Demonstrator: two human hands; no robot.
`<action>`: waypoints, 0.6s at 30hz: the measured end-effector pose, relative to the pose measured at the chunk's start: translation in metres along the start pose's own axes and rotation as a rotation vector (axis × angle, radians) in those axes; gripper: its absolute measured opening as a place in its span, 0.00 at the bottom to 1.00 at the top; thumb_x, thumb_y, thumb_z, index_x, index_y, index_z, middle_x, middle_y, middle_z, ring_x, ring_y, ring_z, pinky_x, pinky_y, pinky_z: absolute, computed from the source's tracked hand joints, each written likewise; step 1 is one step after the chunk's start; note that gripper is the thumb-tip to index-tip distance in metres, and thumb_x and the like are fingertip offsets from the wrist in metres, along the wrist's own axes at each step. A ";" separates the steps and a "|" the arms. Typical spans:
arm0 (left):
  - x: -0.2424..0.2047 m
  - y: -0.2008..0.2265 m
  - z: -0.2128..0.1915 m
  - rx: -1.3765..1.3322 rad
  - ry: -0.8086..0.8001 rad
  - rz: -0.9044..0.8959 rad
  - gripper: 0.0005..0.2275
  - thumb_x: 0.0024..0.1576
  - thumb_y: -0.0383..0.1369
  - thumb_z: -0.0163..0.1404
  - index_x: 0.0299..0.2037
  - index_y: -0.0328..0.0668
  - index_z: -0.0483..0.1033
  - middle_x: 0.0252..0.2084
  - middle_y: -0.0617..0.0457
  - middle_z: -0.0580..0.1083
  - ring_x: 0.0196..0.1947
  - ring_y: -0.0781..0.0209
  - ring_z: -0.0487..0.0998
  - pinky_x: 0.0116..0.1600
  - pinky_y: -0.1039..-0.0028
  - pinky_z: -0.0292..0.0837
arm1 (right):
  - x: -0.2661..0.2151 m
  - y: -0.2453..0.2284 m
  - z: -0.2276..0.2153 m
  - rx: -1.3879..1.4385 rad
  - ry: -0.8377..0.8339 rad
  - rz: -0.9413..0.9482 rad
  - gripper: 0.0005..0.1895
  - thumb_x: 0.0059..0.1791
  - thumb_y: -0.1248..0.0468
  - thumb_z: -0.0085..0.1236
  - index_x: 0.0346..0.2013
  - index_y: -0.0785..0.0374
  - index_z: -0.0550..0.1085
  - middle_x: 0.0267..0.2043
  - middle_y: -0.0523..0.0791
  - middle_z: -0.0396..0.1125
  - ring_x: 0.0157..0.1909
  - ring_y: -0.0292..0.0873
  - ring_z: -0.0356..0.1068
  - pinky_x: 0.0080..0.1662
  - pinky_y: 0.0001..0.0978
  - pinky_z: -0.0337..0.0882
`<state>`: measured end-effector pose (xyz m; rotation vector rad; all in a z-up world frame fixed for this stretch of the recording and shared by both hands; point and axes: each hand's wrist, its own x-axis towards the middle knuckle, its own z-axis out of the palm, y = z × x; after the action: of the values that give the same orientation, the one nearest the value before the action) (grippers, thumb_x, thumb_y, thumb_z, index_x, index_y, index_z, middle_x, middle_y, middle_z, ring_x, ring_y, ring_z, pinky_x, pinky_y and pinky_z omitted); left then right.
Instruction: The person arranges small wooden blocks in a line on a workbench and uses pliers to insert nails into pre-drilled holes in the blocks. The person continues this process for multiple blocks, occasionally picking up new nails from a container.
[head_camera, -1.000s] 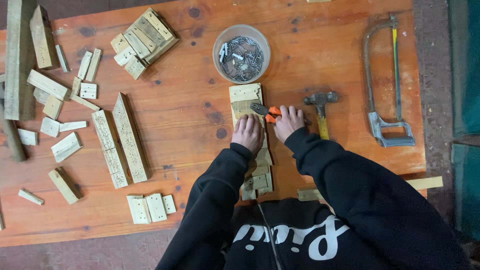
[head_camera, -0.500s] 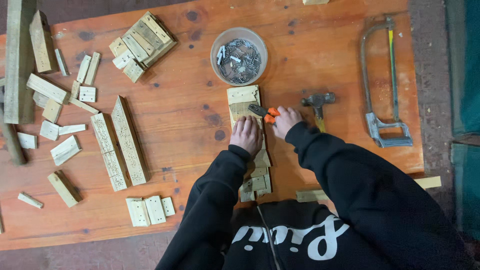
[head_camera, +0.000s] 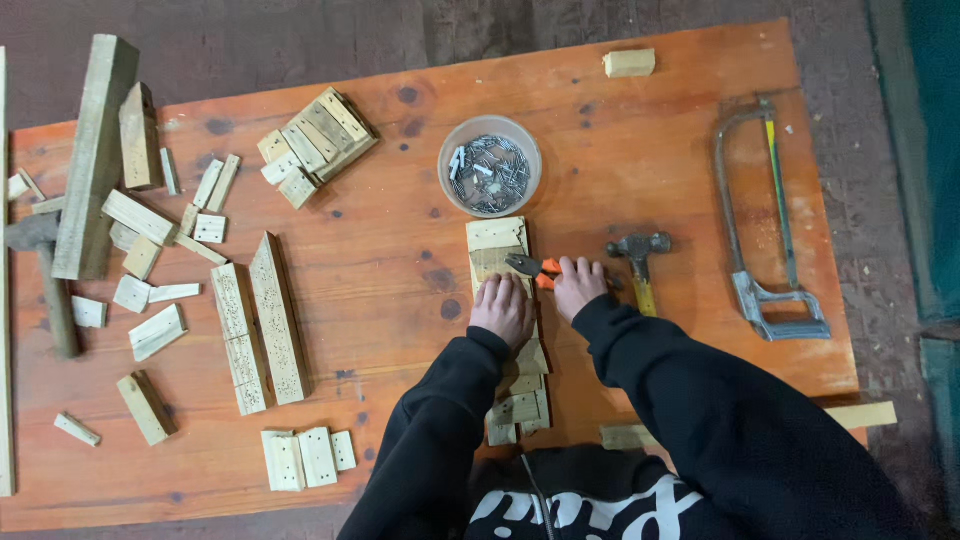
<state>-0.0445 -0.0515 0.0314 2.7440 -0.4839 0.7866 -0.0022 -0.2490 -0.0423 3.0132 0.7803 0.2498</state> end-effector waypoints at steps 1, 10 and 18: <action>0.000 0.000 0.000 0.002 0.004 -0.002 0.20 0.53 0.41 0.49 0.47 0.31 0.78 0.45 0.40 0.74 0.48 0.43 0.77 0.58 0.59 0.72 | 0.001 0.000 0.001 -0.002 0.003 -0.004 0.08 0.38 0.62 0.58 0.21 0.65 0.75 0.39 0.48 0.58 0.39 0.57 0.62 0.40 0.52 0.62; -0.003 0.002 0.006 0.008 0.006 -0.003 0.20 0.53 0.42 0.49 0.45 0.30 0.78 0.44 0.39 0.73 0.47 0.41 0.76 0.56 0.57 0.72 | 0.022 0.011 -0.027 0.076 -0.474 0.113 0.18 0.41 0.48 0.58 0.35 0.56 0.83 0.46 0.42 0.66 0.49 0.51 0.70 0.52 0.46 0.70; -0.003 -0.001 0.010 -0.007 -0.041 -0.016 0.21 0.52 0.43 0.49 0.45 0.29 0.78 0.43 0.40 0.73 0.47 0.41 0.76 0.56 0.58 0.72 | 0.040 0.018 -0.041 0.148 -0.603 0.079 0.17 0.43 0.51 0.58 0.36 0.59 0.82 0.48 0.45 0.70 0.49 0.51 0.74 0.52 0.42 0.74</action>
<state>-0.0419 -0.0531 0.0213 2.7588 -0.4715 0.7253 0.0346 -0.2460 0.0051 2.9731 0.6354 -0.7119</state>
